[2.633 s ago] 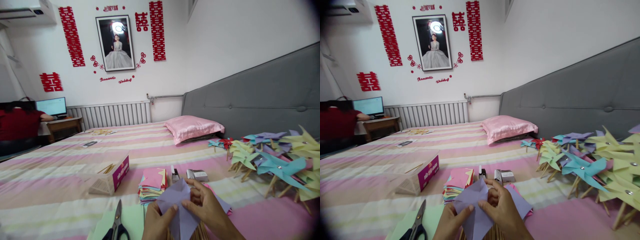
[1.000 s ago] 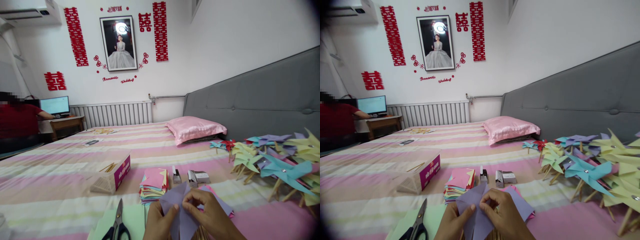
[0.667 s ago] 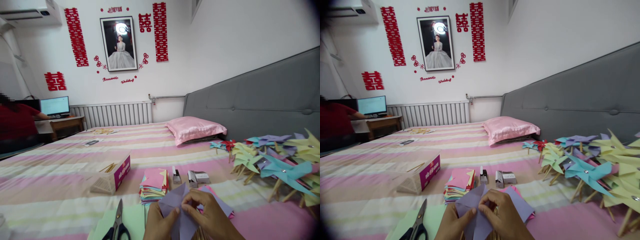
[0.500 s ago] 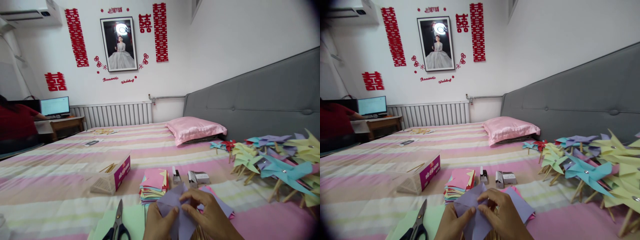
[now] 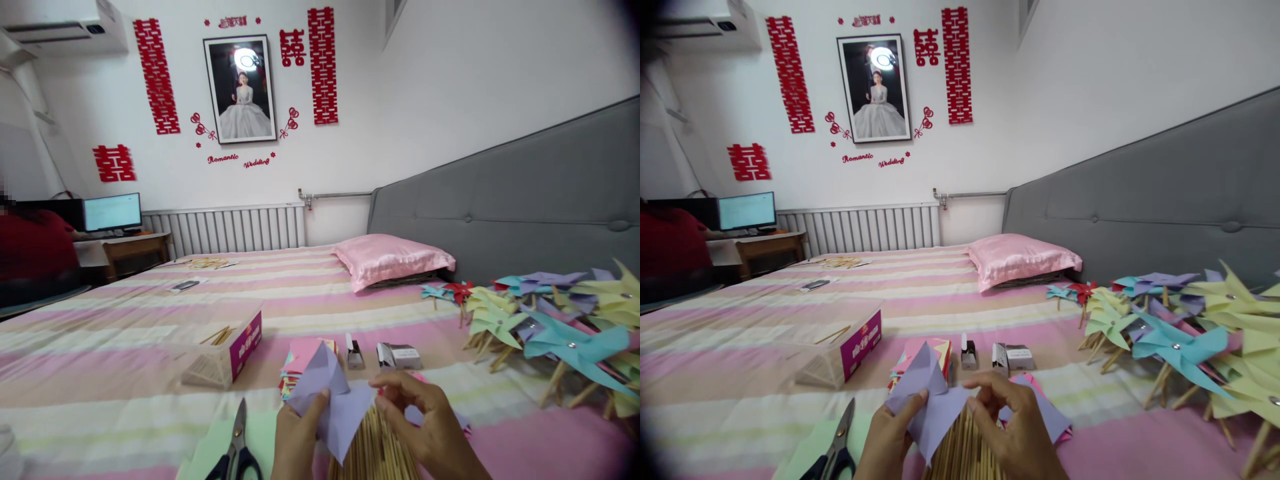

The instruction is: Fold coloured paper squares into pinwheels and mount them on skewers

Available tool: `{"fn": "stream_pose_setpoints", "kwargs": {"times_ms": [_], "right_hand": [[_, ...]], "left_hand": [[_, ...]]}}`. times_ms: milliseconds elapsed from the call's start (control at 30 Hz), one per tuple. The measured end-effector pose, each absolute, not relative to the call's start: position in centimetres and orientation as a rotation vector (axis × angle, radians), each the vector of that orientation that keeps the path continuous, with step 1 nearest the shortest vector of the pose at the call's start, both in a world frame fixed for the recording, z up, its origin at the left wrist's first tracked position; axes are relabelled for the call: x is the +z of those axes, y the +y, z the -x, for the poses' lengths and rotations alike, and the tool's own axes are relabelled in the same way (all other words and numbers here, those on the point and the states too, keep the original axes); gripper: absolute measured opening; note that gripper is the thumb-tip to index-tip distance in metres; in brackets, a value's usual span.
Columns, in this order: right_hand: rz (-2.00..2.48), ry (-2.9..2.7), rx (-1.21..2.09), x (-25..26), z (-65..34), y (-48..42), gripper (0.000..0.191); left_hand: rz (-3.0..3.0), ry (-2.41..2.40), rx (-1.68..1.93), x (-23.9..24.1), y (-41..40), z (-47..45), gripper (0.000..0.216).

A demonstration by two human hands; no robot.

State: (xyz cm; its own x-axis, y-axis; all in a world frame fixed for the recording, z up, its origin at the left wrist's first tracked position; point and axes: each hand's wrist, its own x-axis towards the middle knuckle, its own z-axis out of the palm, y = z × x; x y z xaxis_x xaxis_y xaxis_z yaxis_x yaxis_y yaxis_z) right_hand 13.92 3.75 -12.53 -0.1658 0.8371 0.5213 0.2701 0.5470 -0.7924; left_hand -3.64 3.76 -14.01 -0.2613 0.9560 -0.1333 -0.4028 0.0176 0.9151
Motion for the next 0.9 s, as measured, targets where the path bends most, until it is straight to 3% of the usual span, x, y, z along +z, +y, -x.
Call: {"fn": "stream_pose_setpoints", "kwargs": {"times_ms": [200, 633, 900], "right_hand": [[0.924, -1.897, 0.797, -12.0, -12.9, 3.1, 0.022], [0.985, -1.817, 0.901, -12.3, -12.3, 3.5, 0.011], [1.009, -1.717, 0.923, -12.6, -11.8, 3.4, 0.025]], "left_hand": [[-0.664, 1.027, 1.518, -13.2, 3.3, 3.1, 0.031], [-0.720, 0.981, 1.496, -13.6, 2.8, 2.5, 0.020], [-0.766, 1.056, 1.547, -12.8, 2.7, 1.9, 0.022]]}}
